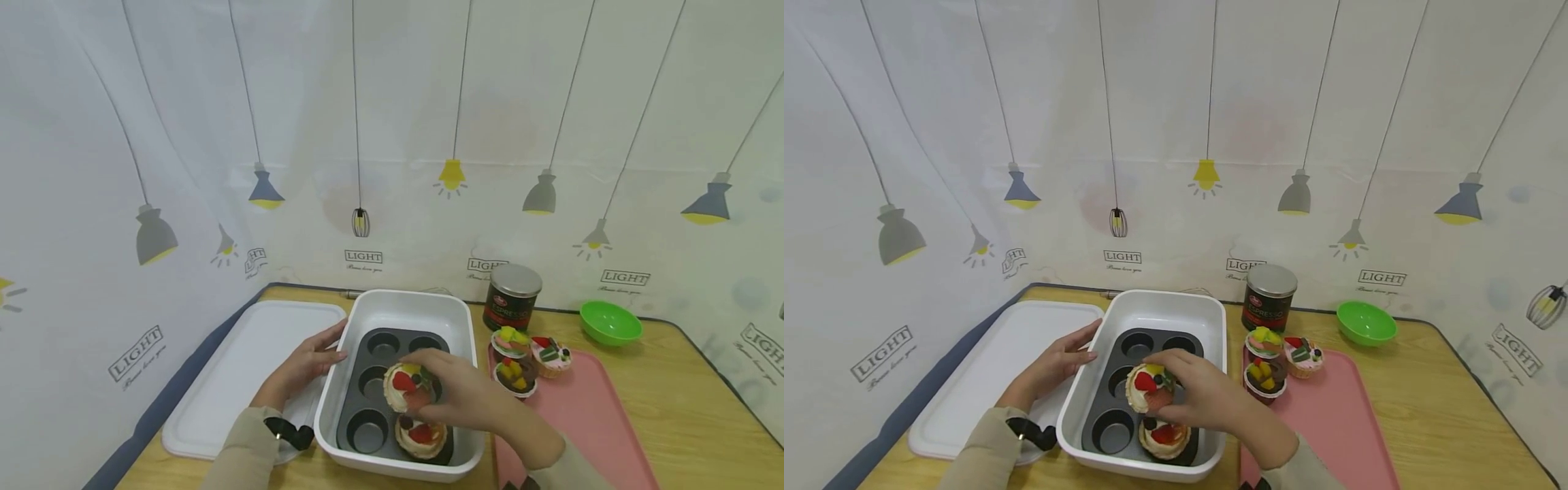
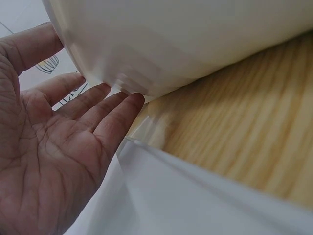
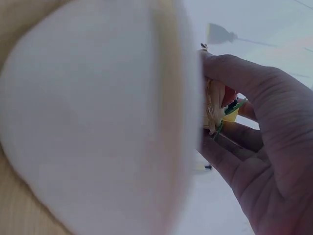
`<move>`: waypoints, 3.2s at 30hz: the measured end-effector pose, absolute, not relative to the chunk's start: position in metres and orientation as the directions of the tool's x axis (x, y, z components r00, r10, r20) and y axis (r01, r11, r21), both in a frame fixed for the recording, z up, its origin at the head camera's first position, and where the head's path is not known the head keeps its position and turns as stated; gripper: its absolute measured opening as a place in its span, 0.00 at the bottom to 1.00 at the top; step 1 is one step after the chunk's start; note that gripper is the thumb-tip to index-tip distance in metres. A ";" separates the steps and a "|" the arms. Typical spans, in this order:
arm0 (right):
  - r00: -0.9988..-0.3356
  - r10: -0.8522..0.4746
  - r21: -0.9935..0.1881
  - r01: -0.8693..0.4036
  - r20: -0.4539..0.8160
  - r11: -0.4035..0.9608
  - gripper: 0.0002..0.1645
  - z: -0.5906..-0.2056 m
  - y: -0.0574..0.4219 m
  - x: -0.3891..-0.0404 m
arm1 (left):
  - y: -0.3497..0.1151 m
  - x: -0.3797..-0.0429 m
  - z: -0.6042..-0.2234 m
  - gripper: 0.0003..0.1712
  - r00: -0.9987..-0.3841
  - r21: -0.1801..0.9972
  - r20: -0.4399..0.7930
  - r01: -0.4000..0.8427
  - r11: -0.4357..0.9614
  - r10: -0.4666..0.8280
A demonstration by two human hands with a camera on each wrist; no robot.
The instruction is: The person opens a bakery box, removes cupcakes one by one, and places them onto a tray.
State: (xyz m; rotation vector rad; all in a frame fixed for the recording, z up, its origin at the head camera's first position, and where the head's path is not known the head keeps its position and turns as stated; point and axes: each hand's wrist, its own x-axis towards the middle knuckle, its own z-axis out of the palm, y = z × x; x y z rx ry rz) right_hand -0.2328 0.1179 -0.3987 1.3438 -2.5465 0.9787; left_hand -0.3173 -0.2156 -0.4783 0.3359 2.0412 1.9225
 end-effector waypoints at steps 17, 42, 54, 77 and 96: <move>-0.739 -0.535 -0.438 -0.674 0.410 0.595 0.40 -0.399 0.203 -0.242 | -0.218 -0.317 -0.478 0.42 -0.920 0.995 -0.062 -0.029 0.092 0.388; -0.880 -0.454 -0.574 -0.445 0.138 0.688 0.39 -0.387 0.334 -0.241 | -0.216 -0.315 -0.475 0.43 -0.920 0.996 -0.069 -0.041 0.080 0.386; -0.861 -0.506 -0.610 -0.426 0.047 0.668 0.38 -0.402 0.336 -0.248 | -0.216 -0.314 -0.476 0.43 -0.916 0.996 -0.066 -0.038 0.078 0.396; -0.867 -0.497 -0.533 -0.440 0.042 0.723 0.38 -0.419 0.333 -0.254 | -0.216 -0.314 -0.475 0.42 -0.919 0.996 -0.073 -0.045 0.082 0.387; -0.876 -0.482 -0.507 -0.411 -0.009 0.757 0.39 -0.403 0.334 -0.244 | -0.216 -0.313 -0.473 0.41 -0.917 0.996 -0.076 -0.053 0.070 0.392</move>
